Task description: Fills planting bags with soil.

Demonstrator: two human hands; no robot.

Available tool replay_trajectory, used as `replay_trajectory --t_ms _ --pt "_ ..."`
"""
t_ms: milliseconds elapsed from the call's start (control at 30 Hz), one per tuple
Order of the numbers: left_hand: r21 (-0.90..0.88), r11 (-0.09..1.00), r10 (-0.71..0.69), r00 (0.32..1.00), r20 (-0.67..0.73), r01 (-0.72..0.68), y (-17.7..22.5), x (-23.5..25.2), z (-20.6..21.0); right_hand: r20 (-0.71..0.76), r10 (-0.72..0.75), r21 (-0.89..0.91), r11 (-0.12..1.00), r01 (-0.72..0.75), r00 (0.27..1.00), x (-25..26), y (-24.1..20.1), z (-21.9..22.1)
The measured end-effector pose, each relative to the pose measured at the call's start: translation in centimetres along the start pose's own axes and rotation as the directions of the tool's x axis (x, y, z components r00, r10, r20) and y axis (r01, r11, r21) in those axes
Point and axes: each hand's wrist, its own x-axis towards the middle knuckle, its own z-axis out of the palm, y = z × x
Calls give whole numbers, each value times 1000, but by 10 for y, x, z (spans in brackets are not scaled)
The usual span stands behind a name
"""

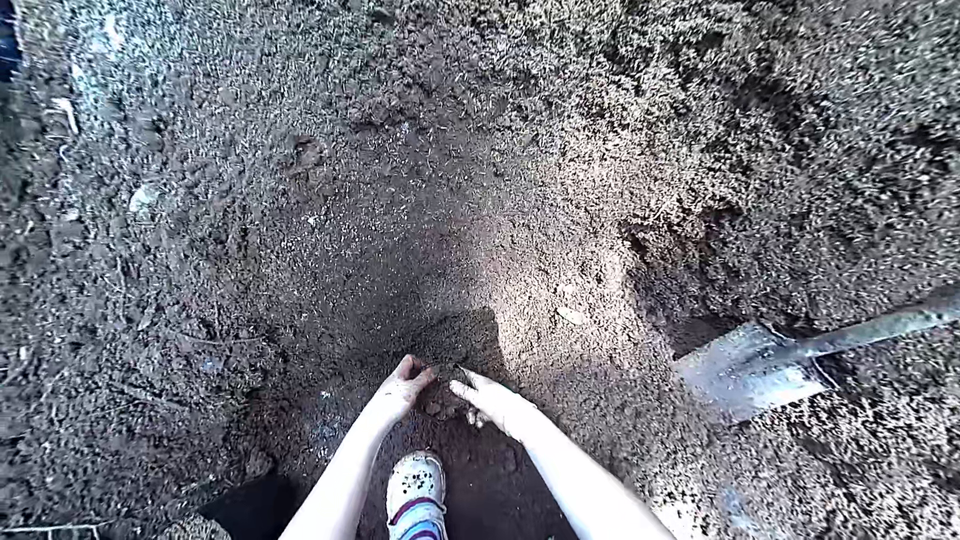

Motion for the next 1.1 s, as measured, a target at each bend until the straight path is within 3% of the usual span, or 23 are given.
replay_trajectory --t_ms 133,233,300,400,467,533,633,733,800,867,933,1000,1100 --pt "100 993 63 998 -13 -61 2 6 -2 -119 -52 -239 971 22 992 -5 -15 8" --pt "373 925 106 992 -70 -73 3 6 2 -175 -144 -366 928 72 974 -10 -17 16" --pt "529 842 219 962 -161 -103 -2 -5 13 -163 -191 -347 930 125 968 -9 -10 13" --pt "683 661 587 781 -213 -310 -37 -21 25 -256 -221 -132 973 192 941 -2 15 -16" --pt "738 533 716 685 -134 -414 -54 -30 28 -450 -244 -171 968 185 859 8 49 -54" --pt "765 492 724 684 -93 -417 -58 -36 32 -618 -269 -303 949 92 739 26 98 -88" --pt "779 492 697 712 -84 -390 -48 -38 32 -595 -54 -361 909 -207 802 31 155 -98" --pt "720 585 571 820 -38 -374 -34 -41 28 -542 104 -404 838 -367 834 23 174 -69" --pt "652 630 591 805 -51 -422 -29 -43 24 -519 127 -345 874 -343 845 21 173 -55" --pt "614 626 660 746 -87 -481 -20 -44 22 -500 159 -128 958 -255 851 19 177 -50" --pt "592 657 628 773 -87 -467 0 -44 18 -494 224 213 968 -133 840 16 175 -50" --pt "586 687 564 824 -58 -429 24 -42 13 -453 226 426 905 -13 863 4 156 -50" --pt "593 676 533 846 14 -436 49 -25 13 -412 80 416 903 110 908 -23 104 -47"
